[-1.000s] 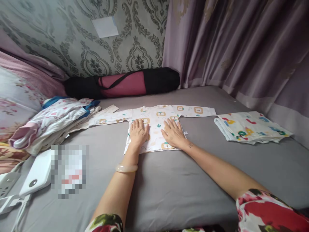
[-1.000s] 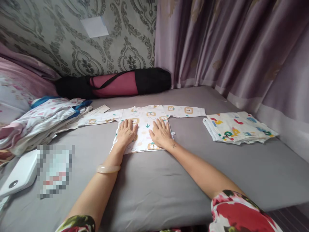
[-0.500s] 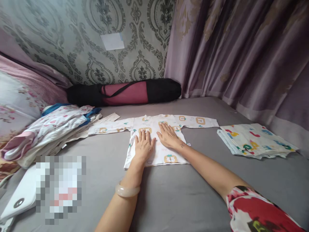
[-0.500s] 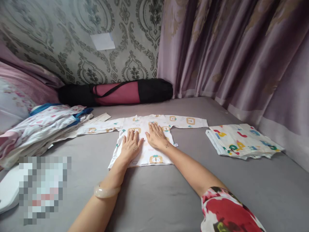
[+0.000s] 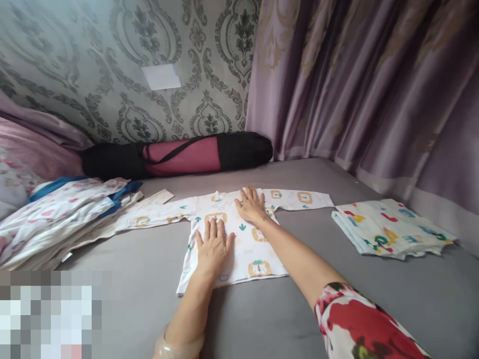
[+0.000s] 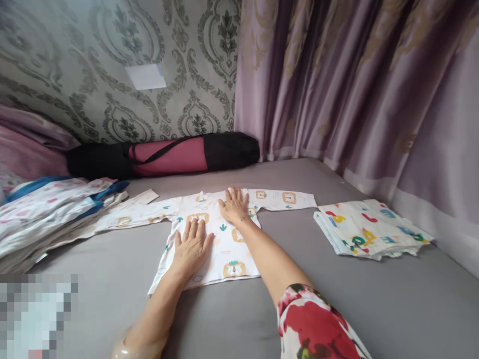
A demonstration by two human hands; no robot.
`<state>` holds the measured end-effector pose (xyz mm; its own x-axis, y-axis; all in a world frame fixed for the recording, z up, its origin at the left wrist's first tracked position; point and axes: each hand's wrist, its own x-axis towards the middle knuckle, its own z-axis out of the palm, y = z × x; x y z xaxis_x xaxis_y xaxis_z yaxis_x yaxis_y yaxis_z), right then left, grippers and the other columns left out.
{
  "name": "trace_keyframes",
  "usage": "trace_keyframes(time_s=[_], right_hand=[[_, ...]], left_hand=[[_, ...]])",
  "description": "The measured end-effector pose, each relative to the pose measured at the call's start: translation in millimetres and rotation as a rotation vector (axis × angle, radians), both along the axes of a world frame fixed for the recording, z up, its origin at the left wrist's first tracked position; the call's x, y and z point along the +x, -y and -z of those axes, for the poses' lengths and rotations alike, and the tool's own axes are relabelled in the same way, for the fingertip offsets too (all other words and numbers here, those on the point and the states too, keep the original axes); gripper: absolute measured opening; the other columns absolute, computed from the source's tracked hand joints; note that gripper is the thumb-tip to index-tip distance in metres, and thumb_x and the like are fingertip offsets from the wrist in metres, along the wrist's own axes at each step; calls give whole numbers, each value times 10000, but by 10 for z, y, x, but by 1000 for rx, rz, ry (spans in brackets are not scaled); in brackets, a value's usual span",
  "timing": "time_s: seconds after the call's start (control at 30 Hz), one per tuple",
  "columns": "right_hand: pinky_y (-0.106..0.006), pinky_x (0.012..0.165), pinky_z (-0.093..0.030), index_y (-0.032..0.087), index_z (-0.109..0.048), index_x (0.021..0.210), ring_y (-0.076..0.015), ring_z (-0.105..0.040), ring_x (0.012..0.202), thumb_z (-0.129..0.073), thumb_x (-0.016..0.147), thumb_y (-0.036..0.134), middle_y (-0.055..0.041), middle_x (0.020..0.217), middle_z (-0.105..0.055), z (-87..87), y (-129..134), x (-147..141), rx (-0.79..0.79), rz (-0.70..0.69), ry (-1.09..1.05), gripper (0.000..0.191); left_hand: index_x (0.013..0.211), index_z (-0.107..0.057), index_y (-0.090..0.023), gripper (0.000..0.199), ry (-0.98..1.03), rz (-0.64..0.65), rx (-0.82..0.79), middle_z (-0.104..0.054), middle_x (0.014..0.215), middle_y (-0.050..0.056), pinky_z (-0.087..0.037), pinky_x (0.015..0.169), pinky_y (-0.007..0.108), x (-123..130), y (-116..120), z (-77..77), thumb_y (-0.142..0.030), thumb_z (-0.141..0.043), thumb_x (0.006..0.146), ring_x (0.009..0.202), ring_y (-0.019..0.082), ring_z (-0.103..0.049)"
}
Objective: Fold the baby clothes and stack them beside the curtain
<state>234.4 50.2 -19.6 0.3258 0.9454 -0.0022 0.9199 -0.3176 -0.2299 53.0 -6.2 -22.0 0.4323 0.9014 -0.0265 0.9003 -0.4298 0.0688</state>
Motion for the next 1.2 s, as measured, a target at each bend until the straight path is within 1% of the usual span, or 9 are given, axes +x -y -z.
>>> trace_keyframes(time_s=[0.23, 0.33, 0.43, 0.57, 0.67, 0.77, 0.83, 1.0, 1.2], right_hand=[[-587, 1151, -11, 178, -271, 1535, -293, -65, 1482, -189, 984, 500, -74, 1631, -123, 11, 29, -4, 35, -1, -16, 644], [-581, 1151, -3, 180, -258, 1536, -296, -55, 1484, -221, 983, 502, -89, 1631, -117, -46, 60, 31, 29, -39, -67, 641], [-512, 1166, -59, 138, -237, 1534, -279, -80, 1484, -265, 983, 481, -140, 1625, -116, -132, 133, 68, 12, -67, -145, 650], [-404, 1156, -149, 29, -292, 1488, -287, -195, 1446, -331, 972, 430, -209, 1570, -243, -183, 238, 82, 88, 70, -103, 655], [-424, 1127, -201, -35, -367, 1434, -341, -303, 1371, -344, 965, 457, -270, 1486, -356, -145, 246, 96, 100, 160, -27, 680], [-453, 1080, -264, -71, -431, 1381, -369, -380, 1290, -333, 957, 505, -304, 1429, -411, -79, 192, 120, 94, 176, 19, 722], [-462, 1087, -250, -79, -417, 1393, -378, -368, 1303, -316, 955, 532, -304, 1454, -387, -38, 156, 131, 106, 196, 45, 758], [-472, 1153, -106, -74, -276, 1479, -377, -193, 1433, -264, 972, 545, -277, 1548, -256, 10, 125, 161, 56, 232, 68, 801], [-502, 1150, -119, -68, -296, 1473, -382, -183, 1445, -320, 972, 469, -286, 1550, -242, -71, 102, 110, 21, 237, 82, 735]], left_hand=[[1497, -334, -126, 630, -20, -9, 18, -248, 1582, 161, -229, 1133, 585, 6, 1, -60, -483, -259, 984, 1474, 309, -203], [1456, -404, -133, 587, 10, 11, 81, -344, 1546, 168, -278, 1116, 553, -11, -1, -87, -463, -298, 982, 1438, 311, -297], [1413, -458, -144, 532, 52, 21, 119, -409, 1510, 169, -304, 1104, 532, -24, 2, -102, -425, -320, 983, 1403, 304, -358], [1386, -484, -144, 506, 80, 20, 143, -434, 1491, 174, -316, 1094, 529, -18, 16, -106, -411, -345, 980, 1391, 307, -372], [1399, -470, -133, 508, 76, 13, 130, -423, 1499, 175, -309, 1102, 530, -12, 20, -101, -398, -344, 984, 1403, 306, -356], [1411, -457, -137, 515, 90, 9, 115, -412, 1508, 169, -303, 1110, 532, -20, 14, -96, -401, -344, 983, 1416, 301, -339], [1413, -455, -144, 519, 102, 8, 105, -409, 1512, 161, -297, 1119, 526, -27, 9, -98, -412, -349, 981, 1422, 293, -330], [1422, -447, -141, 541, 128, -31, 52, -355, 1539, 178, -258, 1145, 504, -16, 1, -117, -430, -368, 972, 1436, 302, -303], [1457, -355, 2, 707, 150, -129, 29, -298, 1522, 302, -241, 1144, 526, 21, -18, -61, -483, -397, 945, 1439, 401, -247]])
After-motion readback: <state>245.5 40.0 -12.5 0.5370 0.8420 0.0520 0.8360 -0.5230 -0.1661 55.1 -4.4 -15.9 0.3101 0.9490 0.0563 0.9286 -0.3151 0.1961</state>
